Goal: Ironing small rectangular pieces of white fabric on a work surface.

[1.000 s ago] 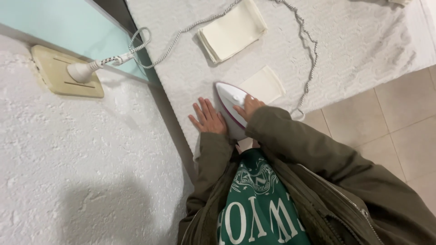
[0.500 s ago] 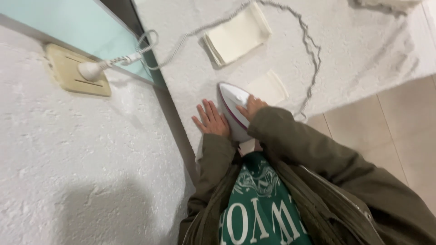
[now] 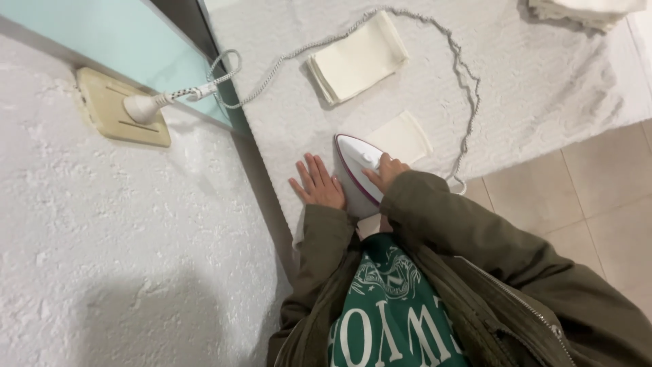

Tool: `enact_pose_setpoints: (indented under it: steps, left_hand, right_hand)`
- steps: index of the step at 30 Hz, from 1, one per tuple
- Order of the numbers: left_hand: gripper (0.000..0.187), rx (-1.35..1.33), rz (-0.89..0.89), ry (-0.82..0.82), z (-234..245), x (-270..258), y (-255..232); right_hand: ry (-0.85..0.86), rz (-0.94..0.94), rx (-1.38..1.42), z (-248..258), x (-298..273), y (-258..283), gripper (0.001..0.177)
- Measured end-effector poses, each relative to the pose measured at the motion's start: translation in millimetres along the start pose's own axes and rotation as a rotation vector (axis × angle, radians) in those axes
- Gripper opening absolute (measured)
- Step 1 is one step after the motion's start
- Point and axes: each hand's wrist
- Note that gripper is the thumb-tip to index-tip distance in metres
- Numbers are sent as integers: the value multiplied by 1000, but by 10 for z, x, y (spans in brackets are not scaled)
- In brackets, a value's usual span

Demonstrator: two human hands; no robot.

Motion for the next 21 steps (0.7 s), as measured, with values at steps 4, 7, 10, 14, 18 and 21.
enact_pose_setpoints:
  steps: [4,7,10,14,18,21]
  left_hand:
    - [71,15,17,40,9,-109,-16]
    - [71,34,9,-13,-19,-49,16]
    - [71,70,6,-25,-39,-3,13]
    - [70,50,6,30,62,-51,-39]
    - [69,26,7,-11,23,-48,-9]
    - [70,37,19,-23,58,-84,-35]
  right_hand:
    - [-13,-12,18,130,-114,170,65]
    - [-48,27,11,61,-53,78,65]
    - [-39,37,-4,78,37,129,67]
    - [-20,-2,21,107,-15,153,64]
    - [-73,26,-47,-144,-3,-46,65]
    - [-68,20,-13,179,19,236,62]
Point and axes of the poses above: each hand's wrist, its own x-axis towards the middle knuckle, its own z-axis out of the back of the hand, y = z × x, and after that the axes turned 9 degrees about -y, right-handed
